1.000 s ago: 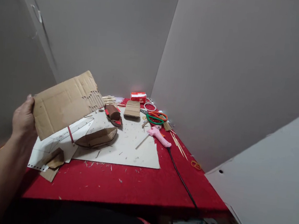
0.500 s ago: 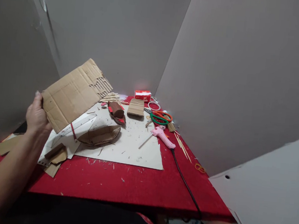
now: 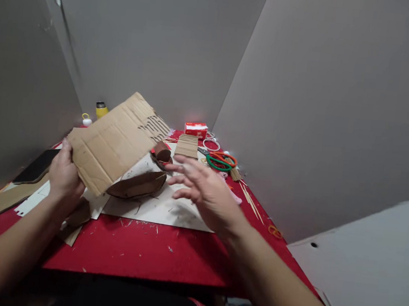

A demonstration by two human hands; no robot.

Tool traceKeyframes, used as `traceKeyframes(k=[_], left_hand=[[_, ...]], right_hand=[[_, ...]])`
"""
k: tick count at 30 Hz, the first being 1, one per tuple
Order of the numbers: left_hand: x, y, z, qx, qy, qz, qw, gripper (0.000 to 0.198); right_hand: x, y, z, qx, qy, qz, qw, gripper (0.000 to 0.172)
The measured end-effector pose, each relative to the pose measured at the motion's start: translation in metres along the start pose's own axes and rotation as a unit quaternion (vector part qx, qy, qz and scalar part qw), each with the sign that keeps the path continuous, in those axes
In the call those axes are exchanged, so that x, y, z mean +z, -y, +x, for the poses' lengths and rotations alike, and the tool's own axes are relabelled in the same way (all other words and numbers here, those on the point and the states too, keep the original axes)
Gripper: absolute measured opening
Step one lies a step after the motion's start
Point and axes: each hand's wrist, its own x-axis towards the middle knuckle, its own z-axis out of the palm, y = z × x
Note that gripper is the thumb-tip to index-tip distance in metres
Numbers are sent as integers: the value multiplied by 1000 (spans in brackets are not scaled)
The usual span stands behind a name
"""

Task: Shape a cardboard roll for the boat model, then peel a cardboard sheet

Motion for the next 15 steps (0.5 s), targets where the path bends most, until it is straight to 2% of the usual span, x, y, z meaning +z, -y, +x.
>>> traceKeyframes(k=[4,6,8,12,15], left_hand=[[1,-3,-39,-23,76,33,996,33],[-1,0,-53,-56,159,17,986,38],[-4,2,-62,-90,243,-3,966,36],[-12,-3,-69,-155,397,-7,905,19],[-14,-9,-67,-162,421,-8,893,15]], right_hand=[[25,-24,12,65,15,100,993,38],[26,-29,12,76,-17,108,991,34],[18,-28,14,80,-52,106,990,34],[-10,-20,28,51,-114,118,985,38],[-23,-23,36,23,-160,140,977,33]])
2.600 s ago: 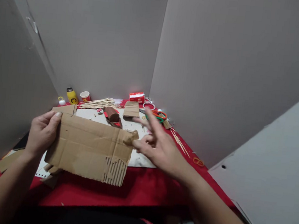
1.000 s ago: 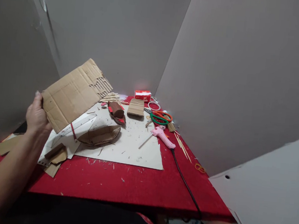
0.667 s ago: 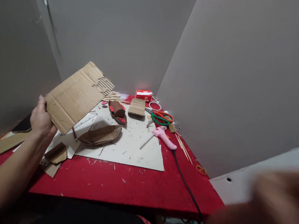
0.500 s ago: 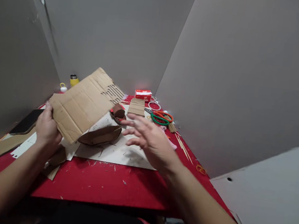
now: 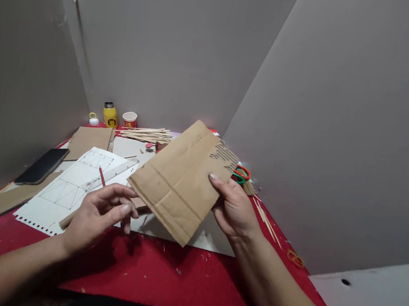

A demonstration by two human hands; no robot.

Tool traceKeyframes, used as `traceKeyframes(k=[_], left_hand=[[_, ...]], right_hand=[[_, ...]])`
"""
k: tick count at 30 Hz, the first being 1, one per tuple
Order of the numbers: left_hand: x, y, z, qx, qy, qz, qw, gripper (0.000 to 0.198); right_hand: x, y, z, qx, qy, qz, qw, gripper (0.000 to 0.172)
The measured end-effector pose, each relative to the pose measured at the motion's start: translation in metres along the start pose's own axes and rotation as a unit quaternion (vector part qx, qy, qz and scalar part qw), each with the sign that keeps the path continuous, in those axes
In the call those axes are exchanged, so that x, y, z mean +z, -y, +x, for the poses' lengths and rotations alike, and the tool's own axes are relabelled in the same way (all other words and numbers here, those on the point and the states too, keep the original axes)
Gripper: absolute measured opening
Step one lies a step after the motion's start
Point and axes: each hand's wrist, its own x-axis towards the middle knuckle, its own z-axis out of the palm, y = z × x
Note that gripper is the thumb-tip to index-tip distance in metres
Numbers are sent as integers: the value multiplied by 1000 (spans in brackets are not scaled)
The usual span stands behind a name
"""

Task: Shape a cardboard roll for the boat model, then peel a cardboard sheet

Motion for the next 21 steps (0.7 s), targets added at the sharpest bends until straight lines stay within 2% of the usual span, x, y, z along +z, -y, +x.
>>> traceKeyframes(k=[4,7,9,12,15,17,21], left_hand=[[-8,-1,9,5,-65,-16,998,13],[-15,1,19,-20,-108,-35,993,19],[-17,1,24,-36,-132,-41,990,21],[-19,-1,27,-39,-151,-42,987,27],[-19,-3,27,-46,-141,-41,988,38],[-18,-2,26,-52,-115,-69,990,43],[-16,2,22,-60,-37,-116,991,35]], right_hand=[[-5,-10,3,-23,-4,6,1000,27],[-5,-16,-1,-30,13,-2,999,29],[-4,-17,-6,-27,36,-6,999,31],[-5,-19,-14,5,103,-28,994,32],[-5,-22,-20,40,182,-74,980,31],[-4,-26,-23,54,225,-96,968,30],[2,-34,-28,69,263,-115,955,30]])
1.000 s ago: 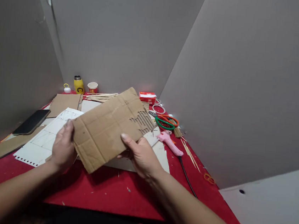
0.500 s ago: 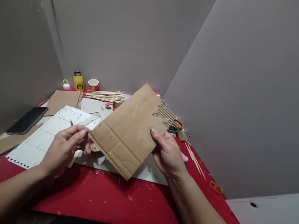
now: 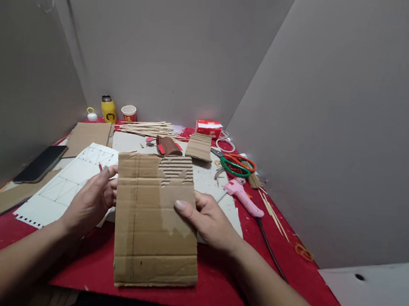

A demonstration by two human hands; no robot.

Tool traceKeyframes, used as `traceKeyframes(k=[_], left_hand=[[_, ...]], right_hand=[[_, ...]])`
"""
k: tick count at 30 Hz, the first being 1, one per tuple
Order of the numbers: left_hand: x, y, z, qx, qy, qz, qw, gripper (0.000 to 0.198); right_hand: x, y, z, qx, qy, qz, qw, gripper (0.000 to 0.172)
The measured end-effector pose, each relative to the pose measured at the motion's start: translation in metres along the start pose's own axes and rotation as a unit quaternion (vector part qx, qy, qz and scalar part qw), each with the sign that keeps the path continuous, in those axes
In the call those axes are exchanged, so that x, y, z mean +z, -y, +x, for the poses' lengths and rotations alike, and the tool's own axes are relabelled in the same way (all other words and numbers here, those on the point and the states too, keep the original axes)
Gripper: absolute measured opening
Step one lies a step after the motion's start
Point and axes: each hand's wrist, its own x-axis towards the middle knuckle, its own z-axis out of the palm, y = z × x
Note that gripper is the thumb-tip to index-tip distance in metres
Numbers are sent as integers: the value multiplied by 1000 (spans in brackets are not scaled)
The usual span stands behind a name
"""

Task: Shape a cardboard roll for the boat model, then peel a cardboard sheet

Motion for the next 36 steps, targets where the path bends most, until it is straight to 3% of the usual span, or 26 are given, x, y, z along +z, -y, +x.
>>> traceKeyframes(k=[5,9,13,20,22,26,28,31,36], left_hand=[[3,6,-4,-67,87,27,994,30],[6,9,-7,-84,90,32,992,32],[6,13,-9,-98,110,38,988,34],[10,21,-9,-129,104,17,986,45],[11,20,-8,-128,78,8,989,45],[11,17,-10,-126,41,4,991,45],[10,16,-11,-130,38,6,991,45],[10,16,-11,-141,45,9,989,44],[12,19,-8,-143,47,40,988,45]], right_hand=[[7,-3,0,18,12,-5,1000,32],[9,-6,5,31,-12,9,999,36],[13,-5,8,0,-47,25,999,35],[22,-2,8,12,-11,19,1000,36],[18,-3,11,-7,-50,-8,999,38],[7,-2,17,-95,-193,-42,976,42],[3,1,15,-119,-227,-39,966,40],[4,6,8,-122,-213,-33,969,38],[10,12,0,8,-97,-49,994,46]])
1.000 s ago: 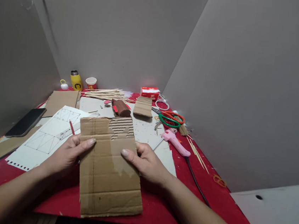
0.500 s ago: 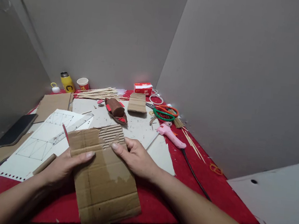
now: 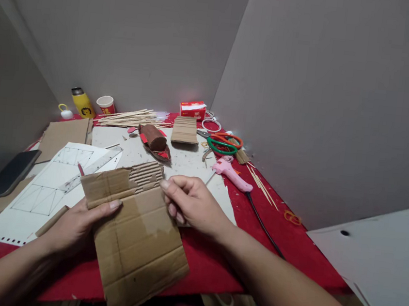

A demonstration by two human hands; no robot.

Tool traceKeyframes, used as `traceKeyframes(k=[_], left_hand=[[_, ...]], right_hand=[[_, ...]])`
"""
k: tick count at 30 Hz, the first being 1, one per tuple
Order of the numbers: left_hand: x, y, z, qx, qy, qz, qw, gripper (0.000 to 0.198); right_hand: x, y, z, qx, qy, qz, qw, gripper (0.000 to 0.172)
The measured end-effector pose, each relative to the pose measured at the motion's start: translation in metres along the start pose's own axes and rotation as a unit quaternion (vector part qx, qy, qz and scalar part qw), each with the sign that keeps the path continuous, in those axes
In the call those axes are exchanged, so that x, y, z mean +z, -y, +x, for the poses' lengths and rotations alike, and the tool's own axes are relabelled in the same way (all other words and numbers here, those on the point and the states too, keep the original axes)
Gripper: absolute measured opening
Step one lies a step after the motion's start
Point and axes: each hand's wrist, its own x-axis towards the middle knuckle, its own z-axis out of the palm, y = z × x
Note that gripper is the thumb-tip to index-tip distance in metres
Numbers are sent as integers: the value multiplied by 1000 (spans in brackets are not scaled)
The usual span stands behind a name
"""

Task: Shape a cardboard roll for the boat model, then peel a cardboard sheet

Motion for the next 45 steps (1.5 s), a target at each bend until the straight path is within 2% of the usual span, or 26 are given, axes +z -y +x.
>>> traceKeyframes(k=[3,5,7,9,11,14,19,25,29,34,38,43,45], left_hand=[[1,0,2,-15,-9,5,1000,47],[1,0,1,-24,-6,4,1000,47],[1,0,1,-27,-6,6,1000,48],[1,0,0,-28,-8,6,1000,48],[1,1,-1,-28,-10,3,1000,49],[0,3,-1,-27,-13,-1,1000,51],[2,7,-2,-22,-8,27,999,48],[11,8,-6,7,-29,71,997,46],[14,11,-6,6,-47,67,997,50],[13,17,-4,-8,-74,34,997,55],[11,16,-1,-15,-74,-2,997,54],[5,9,1,-7,-69,-9,998,58],[4,7,1,-5,-56,-12,998,58]], right_hand=[[1,1,0,16,24,-14,999,47],[1,0,0,1,1,-23,1000,42],[2,-1,0,-51,-50,-55,996,31],[3,-4,-1,-136,-103,-128,977,17],[4,-7,-2,-212,-130,-216,944,15],[6,-12,-2,-268,-151,-292,906,14],[11,-17,1,-293,-184,-309,885,9],[14,-17,3,-270,-191,-289,898,3],[12,-18,9,-283,-173,-317,888,8],[7,-23,14,-327,-142,-409,840,12],[7,-23,8,-363,-106,-450,809,12],[5,-16,-4,-437,11,-419,796,9],[2,-13,-5,-437,3,-400,806,9]])
